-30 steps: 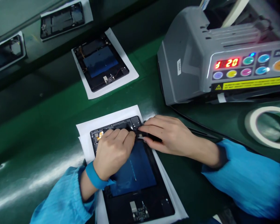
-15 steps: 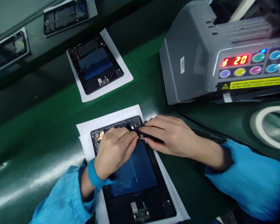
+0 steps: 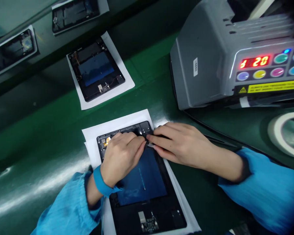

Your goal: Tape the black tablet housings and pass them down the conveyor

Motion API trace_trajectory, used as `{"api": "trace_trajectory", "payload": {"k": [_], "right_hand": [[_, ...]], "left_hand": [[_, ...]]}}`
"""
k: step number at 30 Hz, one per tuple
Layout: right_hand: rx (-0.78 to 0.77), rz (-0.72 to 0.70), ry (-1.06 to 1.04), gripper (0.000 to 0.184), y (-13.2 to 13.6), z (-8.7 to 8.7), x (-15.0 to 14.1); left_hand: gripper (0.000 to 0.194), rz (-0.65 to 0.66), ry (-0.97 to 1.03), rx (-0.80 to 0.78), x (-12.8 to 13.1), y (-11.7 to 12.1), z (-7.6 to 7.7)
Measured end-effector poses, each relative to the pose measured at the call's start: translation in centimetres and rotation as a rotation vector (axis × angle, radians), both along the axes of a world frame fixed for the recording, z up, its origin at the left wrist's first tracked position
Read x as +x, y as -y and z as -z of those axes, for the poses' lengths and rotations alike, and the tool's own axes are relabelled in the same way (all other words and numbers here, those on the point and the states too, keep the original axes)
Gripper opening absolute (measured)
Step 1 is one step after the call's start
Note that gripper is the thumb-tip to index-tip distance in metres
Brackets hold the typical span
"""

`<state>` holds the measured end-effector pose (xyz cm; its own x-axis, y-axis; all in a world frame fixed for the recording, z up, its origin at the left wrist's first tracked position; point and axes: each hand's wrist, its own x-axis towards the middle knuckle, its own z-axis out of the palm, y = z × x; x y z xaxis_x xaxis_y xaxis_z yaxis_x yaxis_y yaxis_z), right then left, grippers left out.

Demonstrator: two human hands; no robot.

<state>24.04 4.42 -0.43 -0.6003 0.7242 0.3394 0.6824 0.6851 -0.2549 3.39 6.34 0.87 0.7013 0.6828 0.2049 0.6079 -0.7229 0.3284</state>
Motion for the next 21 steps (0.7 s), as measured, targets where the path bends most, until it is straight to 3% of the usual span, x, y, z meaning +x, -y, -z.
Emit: {"api": "trace_trajectory", "payload": {"k": [10, 21], "right_hand": [[0.137, -0.013, 0.083, 0.022, 0.99, 0.27, -0.29], [0.073, 0.008, 0.057, 0.027, 0.95, 0.18, -0.62]], "left_hand": [[0.022, -0.007, -0.037, 0.045, -0.15, 0.29, 0.01], [0.026, -0.012, -0.065, 0.032, -0.22, 0.42, 0.33]]}}
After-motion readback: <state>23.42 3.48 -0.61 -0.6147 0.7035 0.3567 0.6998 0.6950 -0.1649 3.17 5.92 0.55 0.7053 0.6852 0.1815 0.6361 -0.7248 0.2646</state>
